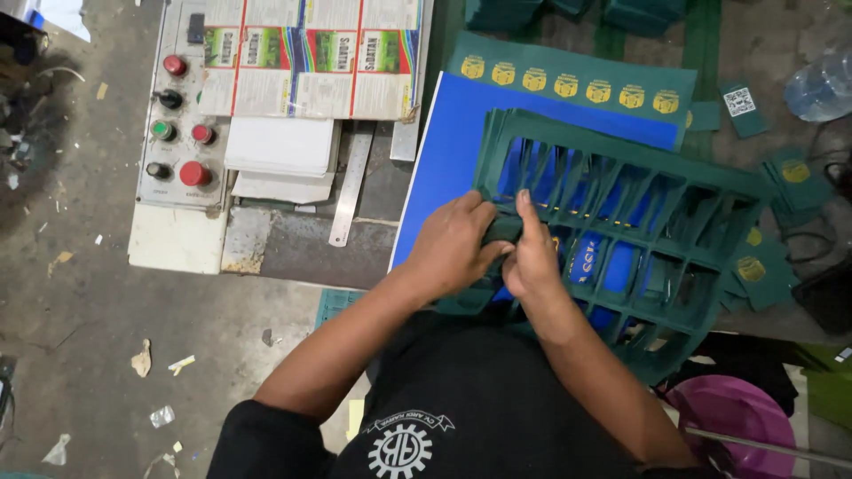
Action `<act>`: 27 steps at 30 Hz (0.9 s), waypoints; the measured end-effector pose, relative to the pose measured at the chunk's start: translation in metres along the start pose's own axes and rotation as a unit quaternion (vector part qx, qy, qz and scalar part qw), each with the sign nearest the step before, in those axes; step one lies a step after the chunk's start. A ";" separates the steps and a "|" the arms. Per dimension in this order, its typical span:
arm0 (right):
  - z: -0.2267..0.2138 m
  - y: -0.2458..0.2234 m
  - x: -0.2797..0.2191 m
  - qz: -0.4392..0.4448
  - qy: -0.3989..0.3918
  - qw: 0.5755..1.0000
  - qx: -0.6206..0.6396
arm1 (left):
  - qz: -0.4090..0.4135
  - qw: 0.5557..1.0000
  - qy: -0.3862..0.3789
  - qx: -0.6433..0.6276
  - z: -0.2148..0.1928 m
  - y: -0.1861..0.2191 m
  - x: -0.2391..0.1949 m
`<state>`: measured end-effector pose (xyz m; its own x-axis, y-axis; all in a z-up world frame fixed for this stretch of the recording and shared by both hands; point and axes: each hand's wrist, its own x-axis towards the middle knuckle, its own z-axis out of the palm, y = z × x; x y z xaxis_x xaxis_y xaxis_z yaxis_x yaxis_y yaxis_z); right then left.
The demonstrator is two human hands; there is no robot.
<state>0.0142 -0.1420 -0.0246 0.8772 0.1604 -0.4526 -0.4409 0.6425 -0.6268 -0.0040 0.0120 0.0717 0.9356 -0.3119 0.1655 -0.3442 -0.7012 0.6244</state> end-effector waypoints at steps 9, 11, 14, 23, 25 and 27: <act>-0.001 -0.012 0.001 0.083 -0.007 0.997 0.003 | 0.173 0.982 -0.051 0.056 -0.027 0.019 0.009; 0.004 -0.010 -0.001 0.067 0.007 0.997 -0.027 | 0.156 0.982 -0.064 0.085 -0.017 0.015 0.008; 0.004 -0.012 0.013 0.056 0.044 0.995 -0.068 | 0.149 0.976 -0.093 0.131 -0.007 0.005 0.015; -0.029 -0.025 0.108 -0.007 0.069 0.995 -0.078 | 0.279 0.935 0.001 0.218 -0.014 -0.005 0.023; -0.029 -0.023 0.120 -0.003 0.062 0.998 -0.032 | 0.282 0.938 0.051 0.195 -0.005 -0.019 0.025; -0.038 -0.012 0.119 0.012 0.087 0.996 -0.024 | 0.168 0.977 0.109 0.070 0.015 -0.034 0.016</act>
<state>0.1168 -0.1591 -0.0953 0.8214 0.0407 -0.5689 -0.4740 0.6035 -0.6412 0.0218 0.0210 0.0423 0.7573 -0.4062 0.5113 -0.6277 -0.6689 0.3983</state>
